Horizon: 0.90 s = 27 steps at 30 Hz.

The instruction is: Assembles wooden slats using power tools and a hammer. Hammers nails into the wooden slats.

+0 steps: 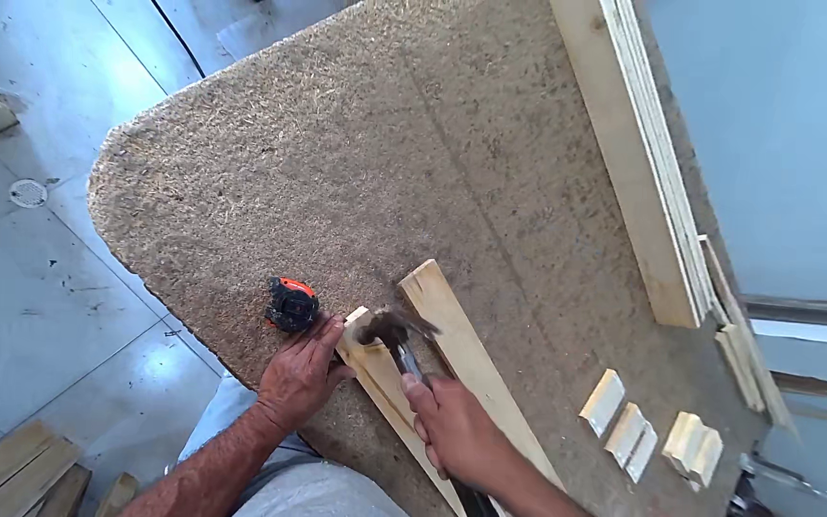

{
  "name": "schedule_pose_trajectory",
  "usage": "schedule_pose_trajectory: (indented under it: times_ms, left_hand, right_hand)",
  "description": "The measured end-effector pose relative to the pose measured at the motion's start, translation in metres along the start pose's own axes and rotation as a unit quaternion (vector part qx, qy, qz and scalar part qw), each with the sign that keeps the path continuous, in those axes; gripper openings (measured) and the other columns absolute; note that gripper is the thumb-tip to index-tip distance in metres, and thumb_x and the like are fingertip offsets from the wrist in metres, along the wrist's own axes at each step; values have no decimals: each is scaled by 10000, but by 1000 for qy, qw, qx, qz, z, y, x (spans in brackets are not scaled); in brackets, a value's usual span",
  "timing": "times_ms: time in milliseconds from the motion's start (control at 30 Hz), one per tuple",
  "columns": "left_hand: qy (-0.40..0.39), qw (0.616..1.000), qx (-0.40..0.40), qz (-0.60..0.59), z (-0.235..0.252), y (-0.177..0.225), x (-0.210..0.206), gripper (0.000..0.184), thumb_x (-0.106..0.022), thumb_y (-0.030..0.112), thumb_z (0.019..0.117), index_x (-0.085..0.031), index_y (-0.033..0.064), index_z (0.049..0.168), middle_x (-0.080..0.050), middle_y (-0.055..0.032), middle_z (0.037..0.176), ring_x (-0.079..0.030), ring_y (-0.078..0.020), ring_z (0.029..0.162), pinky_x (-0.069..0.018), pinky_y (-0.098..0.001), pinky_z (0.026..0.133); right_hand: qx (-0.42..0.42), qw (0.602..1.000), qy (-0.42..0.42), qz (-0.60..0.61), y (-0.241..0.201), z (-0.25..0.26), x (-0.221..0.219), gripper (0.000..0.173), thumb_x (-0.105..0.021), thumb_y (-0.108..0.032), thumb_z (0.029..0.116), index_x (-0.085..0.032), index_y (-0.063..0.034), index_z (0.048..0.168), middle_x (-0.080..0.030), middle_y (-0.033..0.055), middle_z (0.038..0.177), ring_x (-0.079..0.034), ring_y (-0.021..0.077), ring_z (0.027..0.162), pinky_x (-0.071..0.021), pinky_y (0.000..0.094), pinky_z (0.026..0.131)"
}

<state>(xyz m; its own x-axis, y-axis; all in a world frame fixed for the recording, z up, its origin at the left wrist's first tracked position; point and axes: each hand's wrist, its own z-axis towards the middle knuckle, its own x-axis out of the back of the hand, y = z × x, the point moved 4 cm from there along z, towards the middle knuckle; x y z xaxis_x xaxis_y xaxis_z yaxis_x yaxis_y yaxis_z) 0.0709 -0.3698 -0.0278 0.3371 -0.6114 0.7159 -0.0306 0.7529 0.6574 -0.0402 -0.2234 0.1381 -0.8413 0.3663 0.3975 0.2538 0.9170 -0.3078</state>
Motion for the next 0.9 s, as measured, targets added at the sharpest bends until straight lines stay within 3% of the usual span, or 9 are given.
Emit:
schedule_pose_trajectory:
  times_ms: [67, 133, 267, 333, 433, 633, 700, 800, 900]
  left_hand:
    - [5, 1000, -4, 4, 5, -1, 0, 647, -565, 556, 1006, -587, 71, 1433, -634, -69, 1437, -556, -209, 1385, -475, -418, 1149]
    - [4, 1000, -2, 5, -1, -1, -1, 649, -567, 552, 1005, -579, 72, 1442, -629, -71, 1443, -549, -210, 1392, -467, -416, 1155]
    - [5, 1000, -8, -1, -1, -2, -3, 663, -575, 552, 1003, -553, 75, 1462, -602, -64, 1475, -514, -195, 1422, -447, -411, 1178]
    - [7, 1000, -8, 1, 0, -1, -3, 661, -578, 551, 1001, -557, 75, 1459, -605, -67, 1471, -519, -196, 1418, -450, -415, 1175]
    - [4, 1000, -11, 5, 3, -2, -1, 645, -564, 554, 1009, -575, 80, 1446, -621, -68, 1453, -538, -209, 1402, -463, -422, 1160]
    - [5, 1000, -19, 8, 0, -1, -2, 659, -563, 548, 1010, -549, 71, 1464, -597, -76, 1480, -515, -212, 1423, -446, -425, 1175]
    - [5, 1000, -17, 11, 0, -1, -3, 664, -558, 559, 1008, -552, 75, 1463, -598, -71, 1479, -515, -210, 1423, -447, -426, 1173]
    - [0, 1000, -19, 9, 0, 0, -1, 650, -563, 555, 1007, -574, 72, 1442, -609, -72, 1467, -528, -220, 1412, -460, -436, 1160]
    - [-10, 1000, -21, 13, -1, -1, -2, 625, -563, 532, 1014, -577, 73, 1438, -604, -63, 1473, -516, -214, 1421, -454, -427, 1165]
  right_hand:
    - [-25, 999, -19, 8, -7, -4, 10, 515, -349, -531, 1086, -592, -77, 1076, -581, 31, 690, -581, 174, 492, -535, 354, 447]
    - [46, 997, 29, 63, -25, -21, 29, 487, -366, -489, 1085, -616, -72, 1050, -573, 9, 661, -562, 145, 474, -517, 314, 424]
    - [178, 958, 143, 176, -34, -31, 31, 592, -402, -639, 1037, -583, -78, 976, -557, 8, 610, -559, 144, 436, -544, 332, 402]
    - [97, 989, 70, 91, -13, -15, 8, 510, -376, -511, 1081, -581, -47, 1035, -551, 4, 651, -558, 140, 478, -540, 329, 451]
    - [-24, 999, -8, 23, 7, -8, -3, 526, -372, -559, 1066, -596, -84, 1080, -578, 33, 688, -577, 177, 491, -535, 359, 453]
    - [248, 924, 181, 228, -37, -42, 37, 604, -428, -688, 1000, -587, -107, 961, -559, 3, 611, -559, 147, 432, -548, 339, 395]
    - [197, 956, 138, 169, -19, -25, 17, 543, -397, -586, 1060, -563, -74, 986, -554, -17, 635, -555, 117, 461, -542, 314, 432]
    - [-29, 999, -23, 24, 12, -2, -3, 518, -346, -535, 1083, -581, -73, 1061, -559, 35, 677, -564, 174, 489, -521, 356, 457]
    - [45, 997, 1, 68, -11, -21, 24, 498, -371, -518, 1077, -612, -84, 1039, -569, 3, 665, -555, 140, 476, -510, 314, 427]
